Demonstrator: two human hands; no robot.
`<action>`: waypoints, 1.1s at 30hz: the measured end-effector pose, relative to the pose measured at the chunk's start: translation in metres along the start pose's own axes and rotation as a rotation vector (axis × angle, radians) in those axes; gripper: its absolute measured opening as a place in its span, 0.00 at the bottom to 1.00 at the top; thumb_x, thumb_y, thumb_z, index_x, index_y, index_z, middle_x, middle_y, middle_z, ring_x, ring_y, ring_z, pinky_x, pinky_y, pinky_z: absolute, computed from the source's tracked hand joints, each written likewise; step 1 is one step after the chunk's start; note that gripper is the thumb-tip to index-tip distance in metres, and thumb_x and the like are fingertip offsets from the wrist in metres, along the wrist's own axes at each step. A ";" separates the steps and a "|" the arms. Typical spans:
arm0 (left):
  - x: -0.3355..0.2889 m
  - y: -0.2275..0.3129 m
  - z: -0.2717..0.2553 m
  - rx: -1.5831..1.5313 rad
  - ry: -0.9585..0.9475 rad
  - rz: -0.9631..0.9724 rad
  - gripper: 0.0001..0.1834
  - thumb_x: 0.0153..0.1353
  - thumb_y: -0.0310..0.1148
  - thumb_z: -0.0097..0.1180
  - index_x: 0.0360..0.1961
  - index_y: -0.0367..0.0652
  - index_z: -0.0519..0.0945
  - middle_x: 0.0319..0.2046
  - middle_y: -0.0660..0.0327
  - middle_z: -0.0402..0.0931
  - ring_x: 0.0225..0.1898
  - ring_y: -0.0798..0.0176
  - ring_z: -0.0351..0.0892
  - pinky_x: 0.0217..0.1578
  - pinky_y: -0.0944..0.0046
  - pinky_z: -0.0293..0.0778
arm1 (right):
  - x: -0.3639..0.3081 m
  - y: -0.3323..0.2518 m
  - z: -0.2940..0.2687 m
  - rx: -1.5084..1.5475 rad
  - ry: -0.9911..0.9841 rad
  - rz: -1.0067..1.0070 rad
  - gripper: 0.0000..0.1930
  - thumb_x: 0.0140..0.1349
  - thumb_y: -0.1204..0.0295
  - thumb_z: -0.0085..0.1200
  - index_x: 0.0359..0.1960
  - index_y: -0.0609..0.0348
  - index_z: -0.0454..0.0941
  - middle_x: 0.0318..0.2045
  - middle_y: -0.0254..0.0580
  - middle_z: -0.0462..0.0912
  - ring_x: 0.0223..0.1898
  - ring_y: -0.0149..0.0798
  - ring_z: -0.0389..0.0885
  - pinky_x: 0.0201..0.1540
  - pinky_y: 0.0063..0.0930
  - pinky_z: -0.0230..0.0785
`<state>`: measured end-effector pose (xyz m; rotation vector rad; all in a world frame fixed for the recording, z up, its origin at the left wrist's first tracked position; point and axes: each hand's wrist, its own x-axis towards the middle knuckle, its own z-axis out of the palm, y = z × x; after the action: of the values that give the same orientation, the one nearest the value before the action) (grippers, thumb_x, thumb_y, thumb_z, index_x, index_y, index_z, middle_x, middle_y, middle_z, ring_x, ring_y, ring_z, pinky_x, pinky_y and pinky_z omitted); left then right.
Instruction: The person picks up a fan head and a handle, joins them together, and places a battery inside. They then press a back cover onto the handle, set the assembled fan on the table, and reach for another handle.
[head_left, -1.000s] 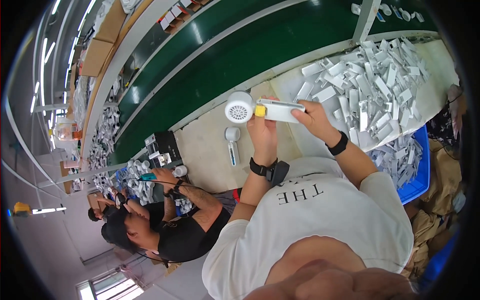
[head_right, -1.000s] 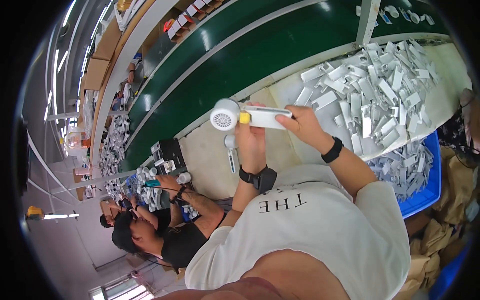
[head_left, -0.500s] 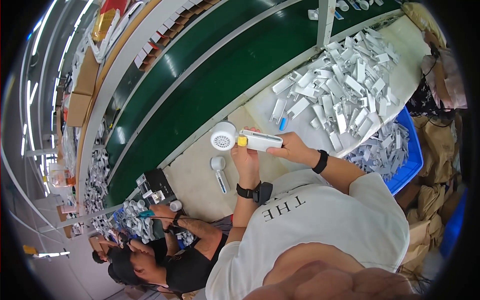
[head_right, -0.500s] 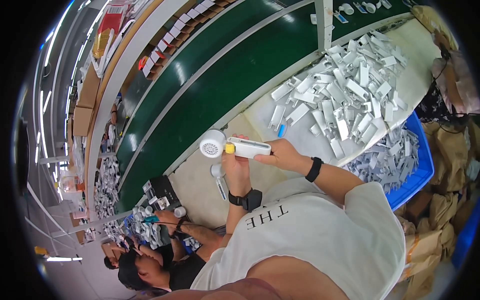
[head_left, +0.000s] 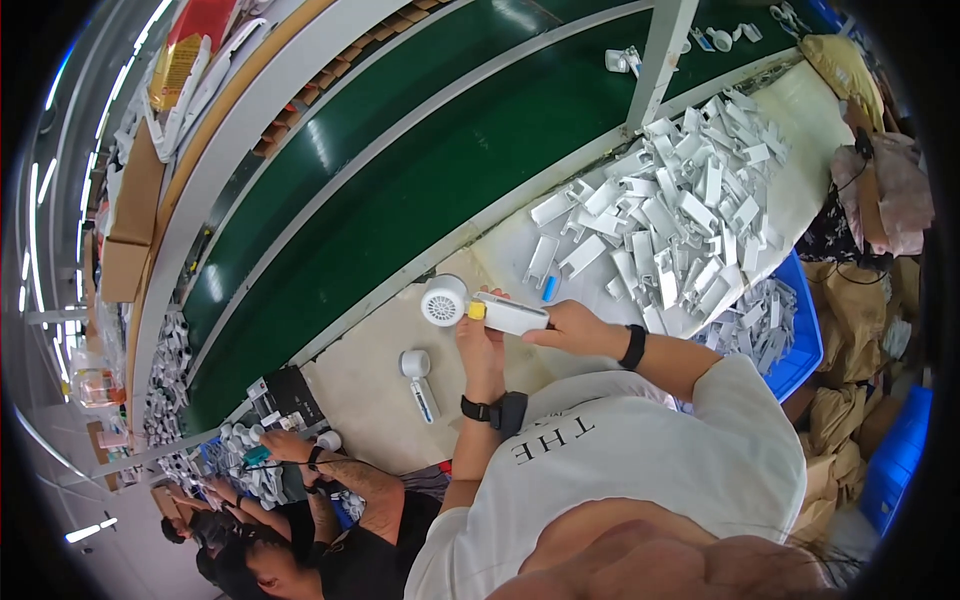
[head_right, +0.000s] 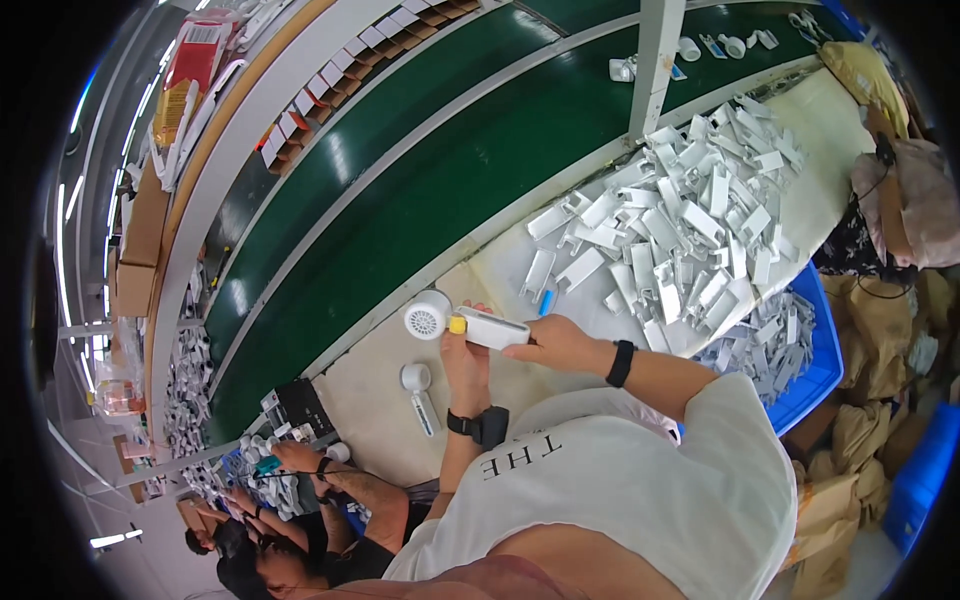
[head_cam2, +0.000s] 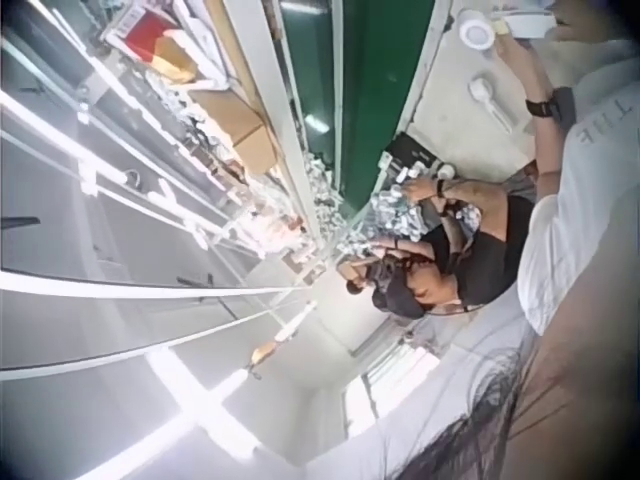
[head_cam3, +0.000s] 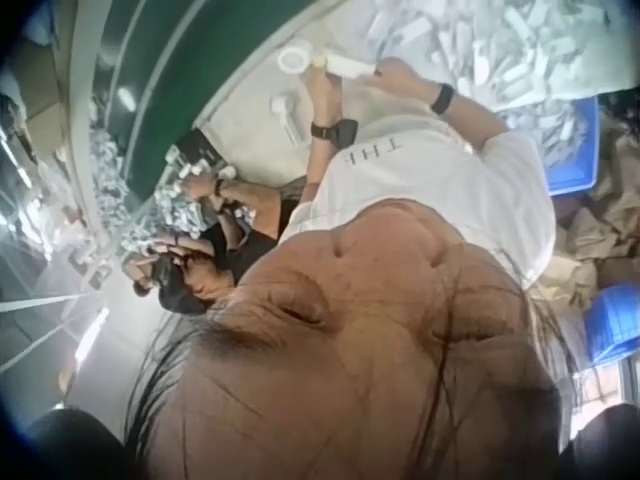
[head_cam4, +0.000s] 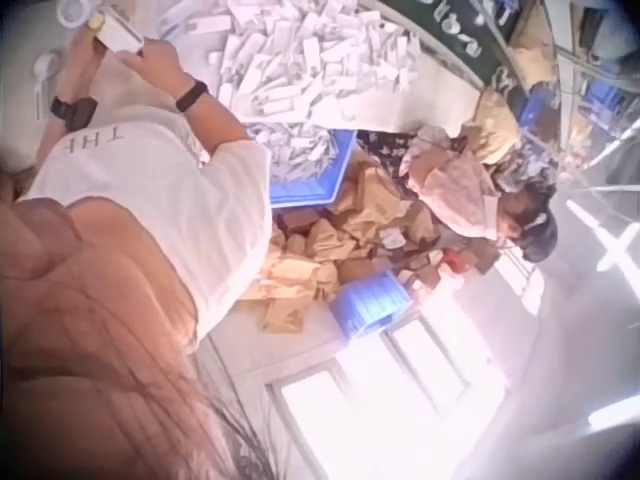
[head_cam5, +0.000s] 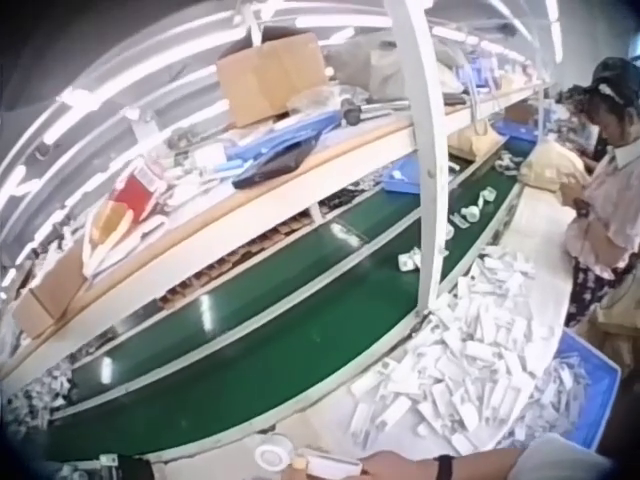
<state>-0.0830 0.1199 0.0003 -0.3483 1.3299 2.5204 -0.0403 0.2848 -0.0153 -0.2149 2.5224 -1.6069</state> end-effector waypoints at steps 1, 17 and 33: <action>0.007 0.000 -0.008 -0.003 0.004 -0.002 0.17 0.62 0.33 0.47 0.48 0.32 0.68 0.40 0.52 0.75 0.41 0.58 0.76 0.45 0.62 0.72 | 0.011 0.009 -0.011 0.039 -0.267 -0.007 0.18 0.56 0.54 0.50 0.28 0.59 0.76 0.21 0.46 0.78 0.25 0.44 0.77 0.29 0.31 0.67; -0.037 0.002 -0.197 1.675 0.518 -0.003 0.15 0.46 0.32 0.55 0.35 0.35 0.75 0.26 0.46 0.75 0.29 0.47 0.75 0.31 0.53 0.70 | 0.268 0.181 -0.255 0.264 1.261 0.550 0.24 0.50 0.67 0.52 0.53 0.48 0.70 0.55 0.54 0.64 0.54 0.49 0.67 0.55 0.33 0.59; -0.015 0.014 -0.122 1.329 0.340 0.273 0.10 0.52 0.25 0.54 0.37 0.34 0.77 0.33 0.53 0.76 0.36 0.58 0.76 0.41 0.65 0.69 | 0.232 0.133 -0.205 0.342 0.849 -0.065 0.14 0.52 0.76 0.55 0.42 0.62 0.72 0.23 0.24 0.68 0.25 0.20 0.64 0.29 0.16 0.59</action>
<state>-0.0630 0.0090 -0.0514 -0.2767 2.8966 1.2060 -0.3131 0.4763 -0.0601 0.5445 2.6815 -2.5184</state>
